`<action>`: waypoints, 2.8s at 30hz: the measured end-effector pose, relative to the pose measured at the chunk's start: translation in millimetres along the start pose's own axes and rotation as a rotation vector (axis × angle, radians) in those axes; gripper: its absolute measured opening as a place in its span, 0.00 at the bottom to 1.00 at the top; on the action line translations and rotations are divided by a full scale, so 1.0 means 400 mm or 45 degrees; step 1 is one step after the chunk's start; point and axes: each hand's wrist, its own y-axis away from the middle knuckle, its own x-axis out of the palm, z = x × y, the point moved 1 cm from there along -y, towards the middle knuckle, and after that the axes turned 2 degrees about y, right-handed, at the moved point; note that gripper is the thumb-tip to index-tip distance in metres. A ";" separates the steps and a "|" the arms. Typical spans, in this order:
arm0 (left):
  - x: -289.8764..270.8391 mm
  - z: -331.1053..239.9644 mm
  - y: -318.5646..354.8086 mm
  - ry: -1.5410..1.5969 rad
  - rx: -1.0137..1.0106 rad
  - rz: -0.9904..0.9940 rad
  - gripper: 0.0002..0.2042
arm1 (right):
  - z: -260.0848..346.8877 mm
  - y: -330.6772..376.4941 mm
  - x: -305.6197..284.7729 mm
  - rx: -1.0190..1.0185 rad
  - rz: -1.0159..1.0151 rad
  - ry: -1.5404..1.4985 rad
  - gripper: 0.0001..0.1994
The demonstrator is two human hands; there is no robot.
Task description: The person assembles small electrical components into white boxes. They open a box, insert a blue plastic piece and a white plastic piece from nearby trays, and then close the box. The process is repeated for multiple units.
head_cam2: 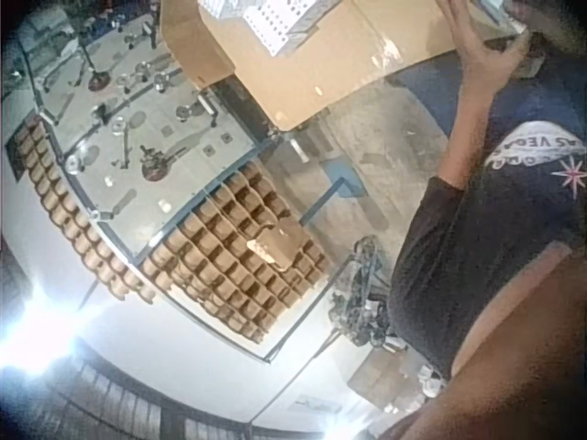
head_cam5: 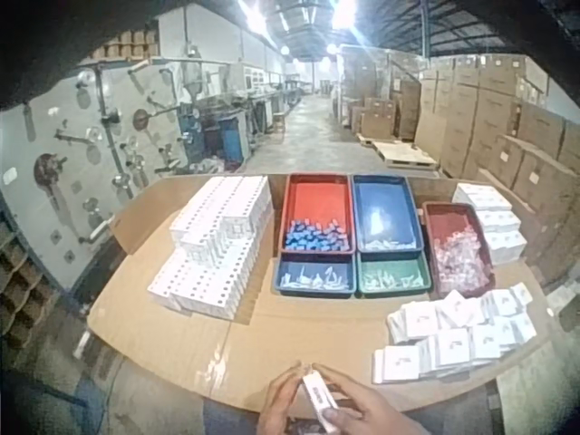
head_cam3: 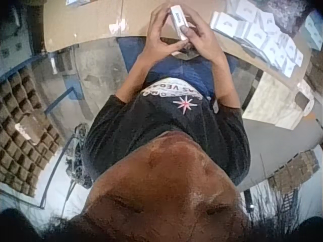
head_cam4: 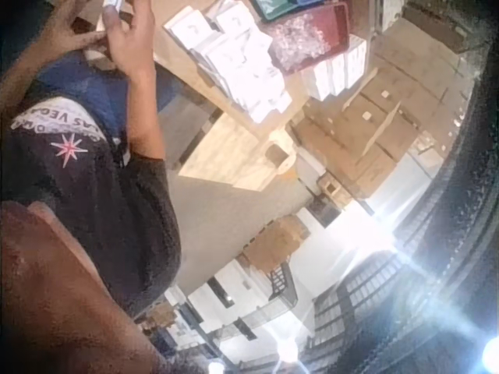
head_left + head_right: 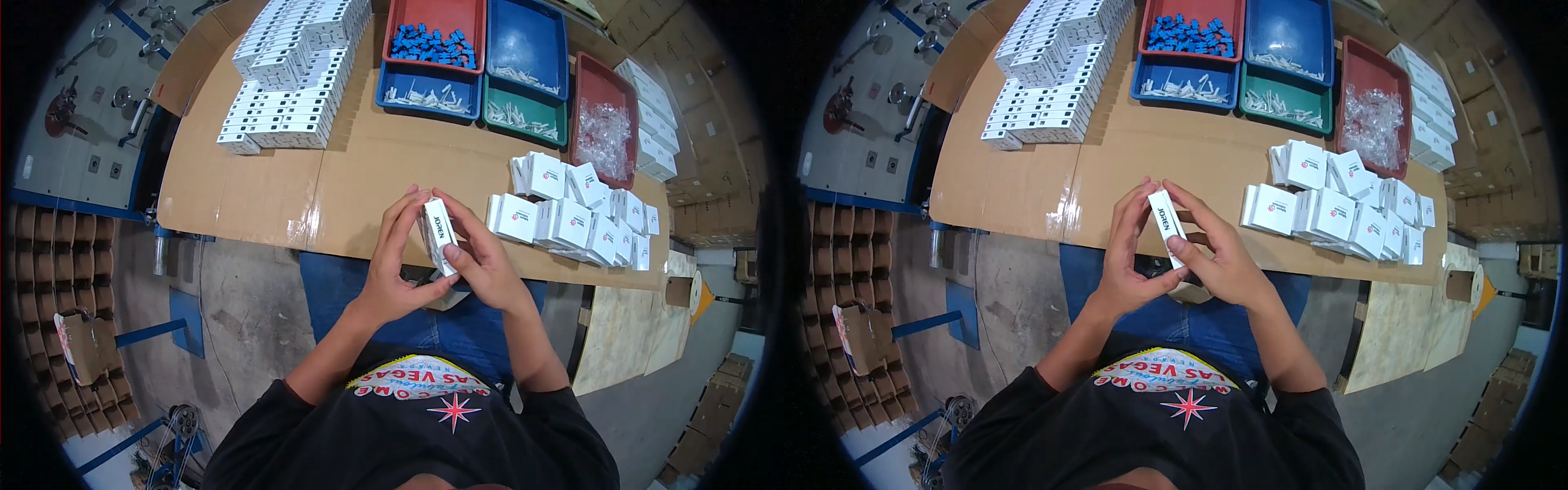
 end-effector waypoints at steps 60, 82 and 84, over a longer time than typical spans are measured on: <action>0.003 0.027 0.004 0.790 -0.627 -0.106 0.34 | -0.026 -0.002 0.025 -0.263 0.024 0.700 0.34; 0.041 0.072 0.068 0.751 -0.529 -0.406 0.33 | -0.037 -0.001 0.039 -0.222 -0.021 0.767 0.26; 0.045 0.079 0.076 0.760 -0.522 -0.428 0.33 | -0.034 -0.001 0.040 -0.211 -0.014 0.737 0.26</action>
